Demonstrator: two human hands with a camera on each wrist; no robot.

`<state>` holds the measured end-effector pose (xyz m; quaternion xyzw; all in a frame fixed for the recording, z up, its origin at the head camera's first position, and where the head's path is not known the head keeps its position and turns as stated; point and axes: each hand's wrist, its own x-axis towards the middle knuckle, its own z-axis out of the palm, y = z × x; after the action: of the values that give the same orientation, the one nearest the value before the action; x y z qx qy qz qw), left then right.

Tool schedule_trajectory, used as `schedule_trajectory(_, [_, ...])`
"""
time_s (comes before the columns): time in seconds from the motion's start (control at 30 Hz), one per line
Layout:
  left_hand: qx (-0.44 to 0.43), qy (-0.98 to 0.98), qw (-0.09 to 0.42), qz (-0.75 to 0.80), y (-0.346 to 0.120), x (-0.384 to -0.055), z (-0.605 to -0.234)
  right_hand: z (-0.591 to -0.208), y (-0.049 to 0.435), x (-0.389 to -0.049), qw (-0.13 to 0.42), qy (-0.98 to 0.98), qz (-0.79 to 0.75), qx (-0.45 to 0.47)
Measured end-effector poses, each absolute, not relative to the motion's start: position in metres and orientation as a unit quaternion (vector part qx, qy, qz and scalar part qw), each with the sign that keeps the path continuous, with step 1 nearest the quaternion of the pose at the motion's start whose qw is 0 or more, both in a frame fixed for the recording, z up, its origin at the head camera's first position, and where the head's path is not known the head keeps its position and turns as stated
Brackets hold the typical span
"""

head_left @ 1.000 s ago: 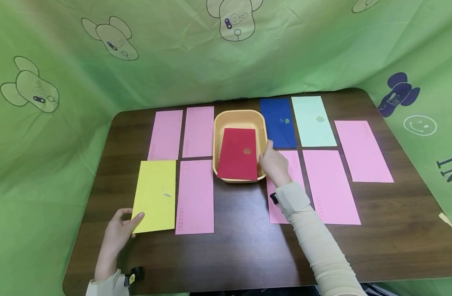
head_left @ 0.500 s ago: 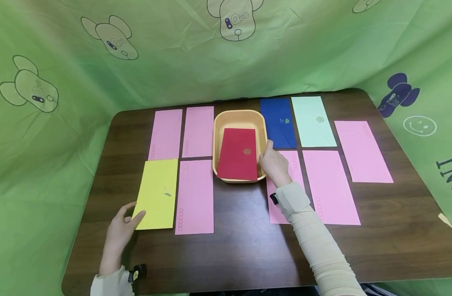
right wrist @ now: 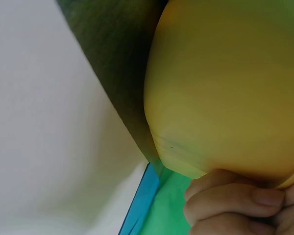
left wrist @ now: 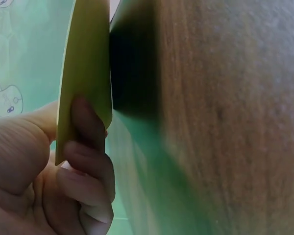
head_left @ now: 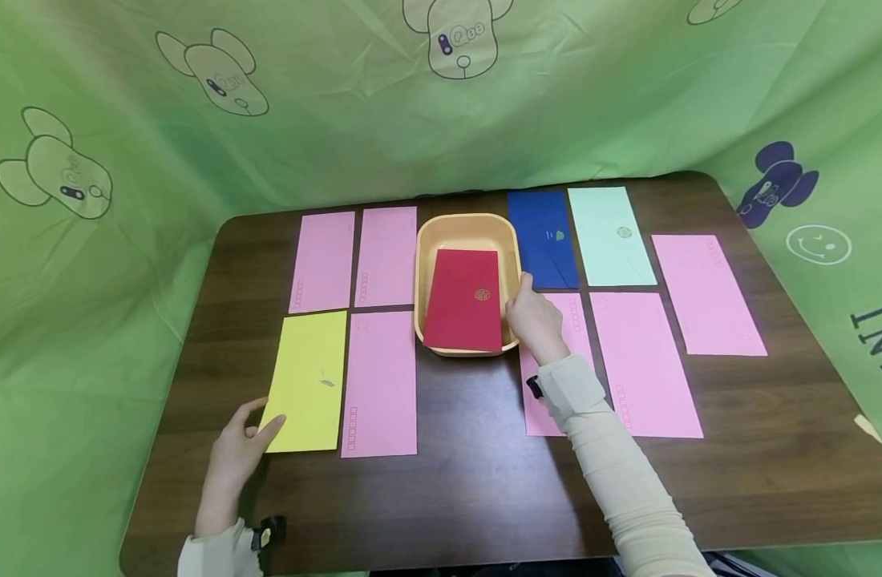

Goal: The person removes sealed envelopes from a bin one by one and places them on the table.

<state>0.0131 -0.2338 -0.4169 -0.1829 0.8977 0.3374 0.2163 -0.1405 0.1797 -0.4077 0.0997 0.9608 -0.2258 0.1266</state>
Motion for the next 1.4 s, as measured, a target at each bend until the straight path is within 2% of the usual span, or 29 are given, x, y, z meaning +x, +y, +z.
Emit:
schedule_trajectory(0.6, [-0.207,0.914,0.216,0.275,-0.2317,0.0155,-0.419,-0.4081,0.1799,-0.1409,0.126,0.962,-0.223,0.099])
schedule_trajectory(1.4, [-0.219,0.914,0.212,0.268,-0.2286,0.0161,-0.4243,-0.4083,0.18,-0.1408,0.128,0.961,-0.226,0.099])
